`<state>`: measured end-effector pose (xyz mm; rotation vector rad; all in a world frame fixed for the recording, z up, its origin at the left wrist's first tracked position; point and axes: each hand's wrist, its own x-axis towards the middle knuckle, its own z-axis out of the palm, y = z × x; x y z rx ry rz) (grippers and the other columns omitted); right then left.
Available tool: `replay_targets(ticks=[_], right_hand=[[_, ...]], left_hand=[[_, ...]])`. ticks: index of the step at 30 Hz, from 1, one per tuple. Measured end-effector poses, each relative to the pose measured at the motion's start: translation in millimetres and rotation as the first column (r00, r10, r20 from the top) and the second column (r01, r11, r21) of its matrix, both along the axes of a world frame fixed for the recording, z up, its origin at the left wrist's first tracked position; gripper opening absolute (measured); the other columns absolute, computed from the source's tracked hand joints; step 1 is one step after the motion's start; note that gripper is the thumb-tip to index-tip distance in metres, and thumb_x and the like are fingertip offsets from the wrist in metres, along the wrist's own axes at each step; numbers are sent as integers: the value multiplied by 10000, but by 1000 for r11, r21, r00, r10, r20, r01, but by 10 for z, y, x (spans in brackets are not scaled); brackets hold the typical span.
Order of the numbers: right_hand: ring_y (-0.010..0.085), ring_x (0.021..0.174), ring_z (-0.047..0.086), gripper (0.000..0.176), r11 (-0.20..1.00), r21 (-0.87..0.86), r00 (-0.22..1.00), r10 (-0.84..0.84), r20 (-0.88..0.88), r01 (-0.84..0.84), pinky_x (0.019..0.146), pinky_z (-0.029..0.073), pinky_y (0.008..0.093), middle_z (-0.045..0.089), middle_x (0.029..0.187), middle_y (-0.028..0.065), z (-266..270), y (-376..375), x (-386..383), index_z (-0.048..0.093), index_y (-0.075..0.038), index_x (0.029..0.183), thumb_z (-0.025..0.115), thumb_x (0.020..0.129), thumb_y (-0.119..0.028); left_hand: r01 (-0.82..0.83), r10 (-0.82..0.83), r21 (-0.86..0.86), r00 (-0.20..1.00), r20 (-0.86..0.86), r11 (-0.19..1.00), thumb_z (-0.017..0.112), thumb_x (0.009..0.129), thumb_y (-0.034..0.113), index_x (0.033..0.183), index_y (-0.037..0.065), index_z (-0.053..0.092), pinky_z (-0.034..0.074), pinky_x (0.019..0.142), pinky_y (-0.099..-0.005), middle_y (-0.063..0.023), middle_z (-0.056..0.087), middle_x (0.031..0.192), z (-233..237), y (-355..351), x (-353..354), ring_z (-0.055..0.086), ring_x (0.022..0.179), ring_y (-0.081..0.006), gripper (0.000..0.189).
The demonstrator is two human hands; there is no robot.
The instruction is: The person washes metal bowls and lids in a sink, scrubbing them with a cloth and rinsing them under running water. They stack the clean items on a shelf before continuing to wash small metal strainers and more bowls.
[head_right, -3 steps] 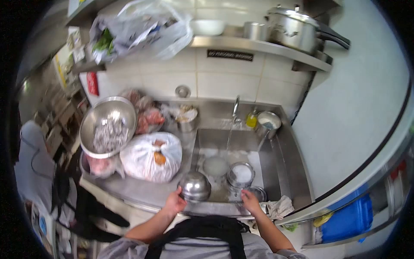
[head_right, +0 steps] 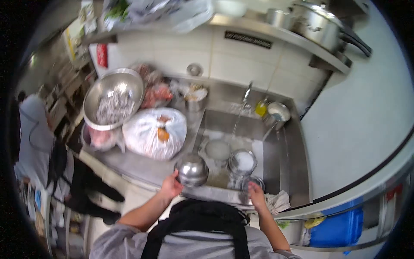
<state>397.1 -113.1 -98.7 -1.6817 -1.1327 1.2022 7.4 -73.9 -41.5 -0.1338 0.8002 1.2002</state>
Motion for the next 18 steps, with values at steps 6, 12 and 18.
replay_targets(ticks=[6,12,18], right_hand=[[120,884,549,347,1000,-14,999,0,48,0,685,514,304,573,1001,29,139,-141,398,558,-100,1252,540,969,-299],[116,861,571,338,998,15,996,-58,-70,60,641,496,242,567,1073,30,174,-195,596,541,-66,1254,530,978,-260],[102,843,584,241,995,32,995,-98,-8,98,639,491,254,562,1001,-8,156,-25,338,590,-113,1180,543,966,-215]], left_hand=[[-390,386,-50,920,-68,920,375,1005,227,1253,-3,506,322,1102,-474,-149,526,1343,36,-202,-359,480,1252,-309,363],[-694,679,46,685,-266,718,339,922,261,1203,0,516,345,1078,-459,-157,527,1325,-307,-364,-1313,505,1208,-314,422],[-749,742,121,597,-304,652,261,938,284,1234,18,517,366,1069,-485,-142,562,1283,-920,-71,-2483,523,1207,-307,473]])
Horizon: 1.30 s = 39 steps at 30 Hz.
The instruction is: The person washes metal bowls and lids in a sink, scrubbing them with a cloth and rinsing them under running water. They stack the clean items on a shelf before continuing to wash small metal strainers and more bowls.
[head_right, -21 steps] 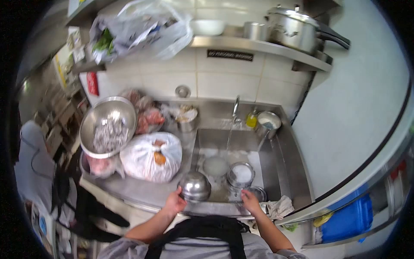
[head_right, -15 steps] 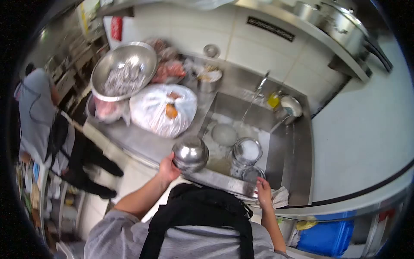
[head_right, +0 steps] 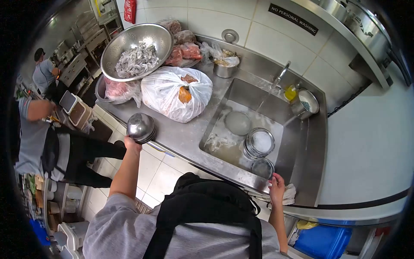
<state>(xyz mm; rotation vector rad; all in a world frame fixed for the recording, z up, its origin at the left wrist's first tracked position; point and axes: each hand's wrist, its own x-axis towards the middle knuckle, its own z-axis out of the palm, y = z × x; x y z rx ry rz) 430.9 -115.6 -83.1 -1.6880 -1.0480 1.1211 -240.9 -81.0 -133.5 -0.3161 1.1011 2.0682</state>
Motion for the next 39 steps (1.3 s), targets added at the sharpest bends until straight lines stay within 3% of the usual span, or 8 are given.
replay_targets(ticks=[7,11,13,15,21,29,35,39], right_hand=[[264,1044,585,236,981,155,937,58,345,-117,815,517,324,502,1247,138,-597,204,-57,611,-58,1142,556,927,-137],[271,983,605,199,971,205,912,29,410,-123,774,517,328,551,1171,157,-146,434,-559,633,-62,1095,579,914,-125],[265,953,613,193,989,120,913,31,407,-87,752,517,326,575,1130,158,-10,556,-758,636,-61,1086,584,911,-124],[292,909,621,207,990,87,878,60,474,-115,749,511,369,609,1061,167,-95,705,-820,639,-51,1078,597,884,-111],[342,1019,601,268,941,14,455,151,878,-338,864,487,418,620,1097,185,-754,1343,-613,641,-29,1074,633,837,-154],[336,1004,620,238,673,-597,262,730,631,-437,826,498,443,660,1027,150,-672,2073,-475,648,-92,1025,605,850,-247],[349,817,624,146,794,-9,425,335,841,-608,741,491,471,654,855,146,-515,2288,-120,632,-81,892,560,884,-207],[367,838,614,179,836,108,569,266,778,-538,723,479,471,653,881,154,-80,2992,-152,635,-87,909,572,892,-254]], left_hand=[[25,-20,-131,999,43,991,249,904,711,1501,122,200,238,1117,-451,-117,220,1540,-240,41,-240,251,1394,-287,840],[313,-354,-610,934,57,728,369,915,647,1439,175,356,421,901,-390,-98,466,1306,-1173,-493,-346,487,1103,-201,705],[651,-794,-667,591,146,362,495,931,415,1043,156,597,414,581,-267,-8,507,842,-1125,-880,-4,509,711,-128,301],[767,-985,-641,121,122,15,514,908,300,1048,128,607,425,597,-266,3,519,793,-663,-837,457,511,666,-128,241],[606,-785,-672,-616,-59,-425,452,928,130,945,-12,665,480,796,-312,-81,675,928,509,44,1096,575,810,-154,257],[528,-638,-780,-737,-224,-336,556,971,252,1085,31,662,489,772,-274,-44,667,909,1052,993,1952,605,841,-122,270],[661,-642,-703,-664,-384,-263,552,968,224,1159,33,629,479,823,-285,-82,661,1022,889,1667,2930,610,917,-160,281],[662,-383,-739,-655,-651,123,541,956,193,1200,36,597,442,921,-331,-151,562,1208,554,2548,3671,540,1105,-264,295]])
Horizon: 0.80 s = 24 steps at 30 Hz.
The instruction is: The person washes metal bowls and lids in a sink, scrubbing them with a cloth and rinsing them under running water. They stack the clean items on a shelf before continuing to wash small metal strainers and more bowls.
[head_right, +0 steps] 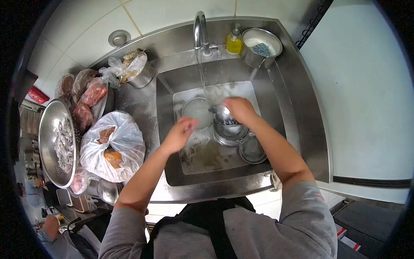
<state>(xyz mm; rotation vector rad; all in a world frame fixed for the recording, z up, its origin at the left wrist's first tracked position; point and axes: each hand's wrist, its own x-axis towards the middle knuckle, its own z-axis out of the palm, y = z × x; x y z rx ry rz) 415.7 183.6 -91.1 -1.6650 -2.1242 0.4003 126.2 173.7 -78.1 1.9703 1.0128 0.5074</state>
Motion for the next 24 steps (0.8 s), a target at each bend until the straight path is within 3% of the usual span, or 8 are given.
replay_targets(ticks=[2,5,7,11,15,17,19,24], right_hand=[[387,815,610,224,999,25,996,21,-89,-19,711,477,472,653,850,160,265,439,-104,642,-79,876,578,897,-293],[396,766,616,251,1000,-4,993,14,-113,-15,711,484,477,651,775,165,670,1010,-360,657,-64,828,583,896,-294],[365,831,631,234,1000,31,995,5,-96,-2,774,491,454,663,817,156,780,1271,-521,660,-66,818,569,893,-268],[316,945,622,182,940,321,957,192,-219,-115,803,490,398,671,1019,107,601,1551,-711,701,-119,931,561,902,-232],[300,1065,595,229,843,480,963,151,221,-242,950,441,390,653,1101,71,553,1272,-641,679,-147,1051,524,908,-239],[320,1149,556,313,948,291,976,-67,-208,127,1032,376,454,613,1212,132,477,1317,-542,635,-76,1126,495,925,-270],[292,1148,567,442,896,88,749,-306,-588,435,1011,388,430,599,1231,176,315,1437,-401,604,-19,1185,461,967,-376],[222,1117,537,516,828,-469,56,-508,-860,308,959,407,372,627,1117,184,391,1169,-240,615,25,1141,402,1003,-425]], left_hand=[[-118,83,327,989,119,938,526,963,201,1265,18,527,429,935,-322,-155,551,1174,-101,436,444,539,1097,-254,353],[-235,158,273,948,275,933,495,989,216,1240,19,511,415,947,-305,-114,584,1098,-72,1038,799,547,1087,-219,320],[-252,314,-206,874,370,945,484,999,248,1092,16,552,446,874,-330,-70,617,1020,-146,1426,747,567,930,-192,259],[-376,584,-463,651,484,803,461,1015,261,1025,38,551,440,809,-298,-17,607,950,-133,1560,773,521,847,-134,241],[-313,829,-770,268,491,557,431,1023,291,1066,44,559,448,835,-333,-42,604,1019,-223,1511,969,544,892,-163,281],[-350,877,-804,163,452,480,425,1024,306,1108,43,560,456,863,-353,-60,610,1071,-247,1485,994,566,936,-182,307],[-214,922,-904,-37,386,370,408,1024,339,1219,54,538,452,940,-387,-87,596,1191,-95,1413,959,568,1082,-227,369],[-115,872,-872,189,452,477,411,963,565,1366,59,441,424,990,-435,-92,521,1351,41,1340,964,521,1200,-251,648]])
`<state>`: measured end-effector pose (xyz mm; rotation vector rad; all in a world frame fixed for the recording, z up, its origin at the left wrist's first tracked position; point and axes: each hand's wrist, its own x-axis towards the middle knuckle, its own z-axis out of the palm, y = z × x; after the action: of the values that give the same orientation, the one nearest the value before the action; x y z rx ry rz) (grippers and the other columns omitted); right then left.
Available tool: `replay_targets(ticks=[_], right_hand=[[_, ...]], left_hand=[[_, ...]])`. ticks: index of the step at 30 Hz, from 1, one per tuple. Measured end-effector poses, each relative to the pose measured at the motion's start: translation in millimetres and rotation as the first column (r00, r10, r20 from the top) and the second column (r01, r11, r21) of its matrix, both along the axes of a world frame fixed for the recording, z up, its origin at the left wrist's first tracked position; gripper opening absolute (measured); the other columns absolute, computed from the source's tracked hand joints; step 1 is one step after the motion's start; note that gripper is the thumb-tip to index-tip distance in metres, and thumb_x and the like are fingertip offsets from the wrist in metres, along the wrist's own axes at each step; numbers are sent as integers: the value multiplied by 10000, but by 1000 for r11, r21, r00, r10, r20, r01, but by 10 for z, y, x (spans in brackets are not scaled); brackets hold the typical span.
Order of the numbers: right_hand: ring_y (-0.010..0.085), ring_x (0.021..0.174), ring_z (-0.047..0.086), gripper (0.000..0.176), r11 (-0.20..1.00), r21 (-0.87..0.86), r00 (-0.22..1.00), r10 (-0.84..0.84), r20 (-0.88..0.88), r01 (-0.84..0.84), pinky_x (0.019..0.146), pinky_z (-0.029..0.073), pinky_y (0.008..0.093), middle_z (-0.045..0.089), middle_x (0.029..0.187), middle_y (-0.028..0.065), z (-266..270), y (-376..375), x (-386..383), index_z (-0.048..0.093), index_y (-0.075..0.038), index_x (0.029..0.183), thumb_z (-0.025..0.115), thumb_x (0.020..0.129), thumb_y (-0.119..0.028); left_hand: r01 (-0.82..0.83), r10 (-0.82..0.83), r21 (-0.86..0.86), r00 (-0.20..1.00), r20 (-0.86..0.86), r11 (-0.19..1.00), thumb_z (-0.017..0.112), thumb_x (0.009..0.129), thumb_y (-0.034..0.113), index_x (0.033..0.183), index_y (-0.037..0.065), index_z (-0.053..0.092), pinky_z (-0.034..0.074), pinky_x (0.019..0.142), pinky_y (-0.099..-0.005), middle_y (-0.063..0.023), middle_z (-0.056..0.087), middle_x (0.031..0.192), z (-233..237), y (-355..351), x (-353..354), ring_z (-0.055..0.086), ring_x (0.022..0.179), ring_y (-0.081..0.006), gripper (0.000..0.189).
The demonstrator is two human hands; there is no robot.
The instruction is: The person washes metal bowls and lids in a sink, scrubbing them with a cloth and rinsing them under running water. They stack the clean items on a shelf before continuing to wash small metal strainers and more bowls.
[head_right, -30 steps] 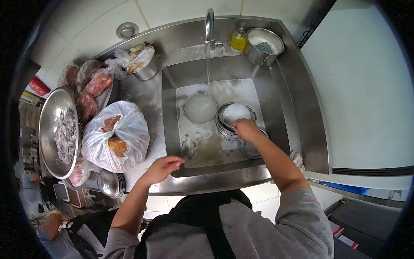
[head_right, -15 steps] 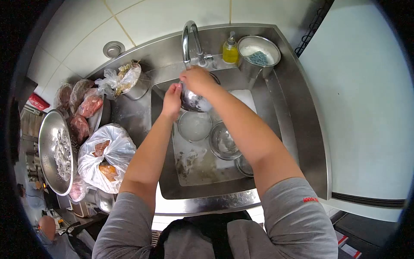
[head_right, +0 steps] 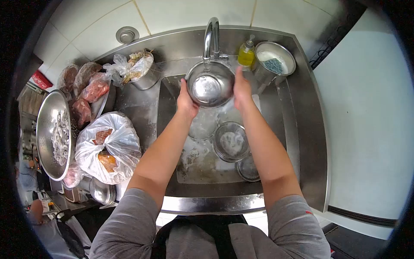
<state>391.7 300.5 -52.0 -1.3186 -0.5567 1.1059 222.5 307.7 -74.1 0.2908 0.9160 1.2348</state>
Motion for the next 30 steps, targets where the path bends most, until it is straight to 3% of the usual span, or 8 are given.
replay_targets(ticks=[2,4,7,11,15,21,25,30], right_hand=[[201,1077,530,520,995,1,977,-100,-191,102,929,412,357,634,1067,163,-29,-98,148,648,25,1064,381,1015,-419],[237,983,529,474,995,96,753,-38,657,-34,874,415,385,601,1036,139,-54,-371,346,648,18,938,363,1024,-351],[274,878,512,431,863,450,481,-303,823,-228,814,407,407,576,990,129,-208,-544,480,622,16,812,382,1013,-281],[387,1145,465,352,926,349,558,-216,801,-142,973,391,422,482,1231,220,-564,-868,500,513,4,1218,515,945,-218],[446,1252,419,657,943,-334,129,331,935,4,1015,380,470,362,1373,330,-1512,-1427,625,378,29,1368,661,861,-279],[425,1012,618,470,546,-833,55,838,543,-95,866,515,474,595,1140,303,-2192,-1394,905,549,34,1213,665,840,-228],[353,831,681,309,746,-664,-198,658,726,44,665,566,424,652,997,203,-1657,-1339,685,598,-6,1149,557,867,-127],[358,816,670,269,841,-540,-228,519,824,-38,667,559,448,613,1048,176,-1184,-1324,500,583,-53,1110,526,853,-105]], left_hand=[[129,-129,-67,992,11,989,385,952,602,1391,75,414,378,1028,-470,-102,502,1370,-87,158,64,497,1228,-278,686],[421,-407,-197,907,109,885,363,949,584,1353,74,442,312,1067,-545,-134,470,1396,320,105,100,463,1265,-322,655],[617,-618,-135,785,40,775,423,925,422,1244,61,508,352,1016,-569,-150,560,1250,398,303,37,535,1152,-323,490],[634,-564,2,690,-454,774,521,814,107,1169,57,561,458,892,-434,-102,598,912,99,473,-23,576,865,-294,360],[817,-238,26,198,-951,576,548,823,62,1210,46,600,465,900,-366,-143,637,1094,546,229,6,606,1020,-306,391],[883,127,-218,-293,-948,415,705,817,284,1126,71,664,454,924,-367,-193,616,1161,602,355,97,570,1080,-379,378],[796,-10,-39,-42,-999,605,694,836,203,1147,63,652,462,900,-348,-144,648,1138,710,380,-73,607,1047,-302,344],[574,-267,401,753,-602,714,574,858,-34,1215,59,607,442,884,-272,-22,632,1084,365,340,21,560,973,-112,371]])
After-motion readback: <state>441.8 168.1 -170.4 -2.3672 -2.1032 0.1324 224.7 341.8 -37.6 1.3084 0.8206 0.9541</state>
